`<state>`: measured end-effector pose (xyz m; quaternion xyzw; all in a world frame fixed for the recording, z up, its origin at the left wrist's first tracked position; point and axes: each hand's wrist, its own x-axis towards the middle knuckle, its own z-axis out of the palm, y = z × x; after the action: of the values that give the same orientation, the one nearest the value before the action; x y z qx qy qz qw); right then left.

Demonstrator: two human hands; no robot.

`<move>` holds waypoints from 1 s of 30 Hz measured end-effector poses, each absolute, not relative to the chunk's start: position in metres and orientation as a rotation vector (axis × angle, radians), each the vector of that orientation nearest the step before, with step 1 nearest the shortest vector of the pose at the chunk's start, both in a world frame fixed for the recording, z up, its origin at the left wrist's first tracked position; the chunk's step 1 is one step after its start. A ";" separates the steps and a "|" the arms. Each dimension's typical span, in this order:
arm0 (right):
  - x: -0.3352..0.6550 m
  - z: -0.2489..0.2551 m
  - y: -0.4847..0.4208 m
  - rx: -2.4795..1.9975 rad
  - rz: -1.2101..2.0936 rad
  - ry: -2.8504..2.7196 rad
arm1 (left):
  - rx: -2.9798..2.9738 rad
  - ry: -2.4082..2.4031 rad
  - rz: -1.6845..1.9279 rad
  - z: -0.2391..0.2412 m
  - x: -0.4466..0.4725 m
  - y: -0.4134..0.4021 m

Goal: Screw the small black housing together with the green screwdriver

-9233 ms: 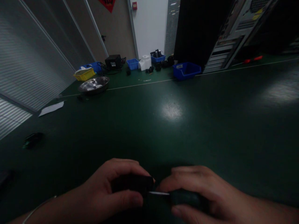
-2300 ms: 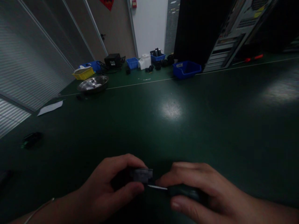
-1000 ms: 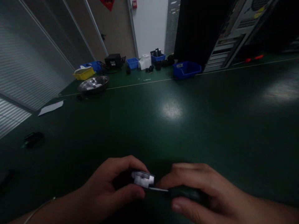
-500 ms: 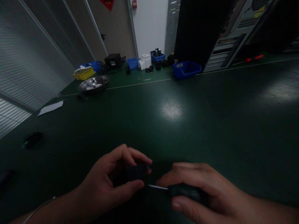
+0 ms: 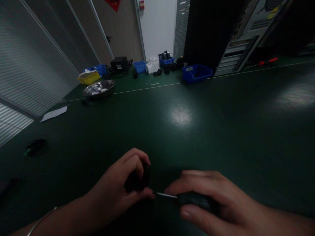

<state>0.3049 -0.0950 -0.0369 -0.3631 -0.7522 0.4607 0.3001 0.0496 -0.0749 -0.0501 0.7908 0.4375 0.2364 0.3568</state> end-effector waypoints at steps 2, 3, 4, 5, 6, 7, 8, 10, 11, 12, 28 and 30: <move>0.306 -0.036 -0.096 -0.980 1.215 -1.995 | 2.034 1.130 0.602 -0.049 0.050 -0.075; 0.306 -0.036 -0.096 -0.973 1.211 -1.998 | 2.028 1.121 0.583 -0.049 0.050 -0.075; 0.307 -0.035 -0.095 -0.965 1.213 -2.002 | 2.023 1.111 0.564 -0.049 0.050 -0.075; 0.307 -0.035 -0.095 -0.933 1.218 -2.015 | 2.021 1.102 0.550 -0.048 0.051 -0.075; 0.308 -0.034 -0.094 -0.902 1.226 -2.030 | 2.023 1.090 0.536 -0.048 0.051 -0.075; 0.308 -0.034 -0.093 -0.890 1.224 -2.040 | 2.031 1.081 0.526 -0.047 0.051 -0.075; 0.308 -0.034 -0.092 -0.886 1.220 -2.049 | 2.043 1.075 0.519 -0.046 0.052 -0.076; 0.308 -0.035 -0.092 -0.929 1.186 -2.041 | 2.063 1.062 0.522 -0.045 0.052 -0.077; 0.307 -0.035 -0.092 -0.919 1.188 -2.048 | 2.064 1.061 0.540 -0.044 0.053 -0.078; 0.307 -0.035 -0.092 -0.917 1.193 -2.065 | 2.057 1.067 0.569 -0.042 0.054 -0.079; 0.307 -0.034 -0.102 -1.087 1.112 -2.108 | 1.449 1.196 0.807 -0.036 0.057 -0.079; 0.308 -0.033 -0.103 -1.034 1.090 -2.164 | 1.484 1.208 0.784 -0.036 0.057 -0.078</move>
<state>0.3078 -0.1025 -0.0329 -0.3798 -0.7953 0.4006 0.2507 0.0568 -0.0784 -0.0361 0.6168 0.5021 0.3257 0.5113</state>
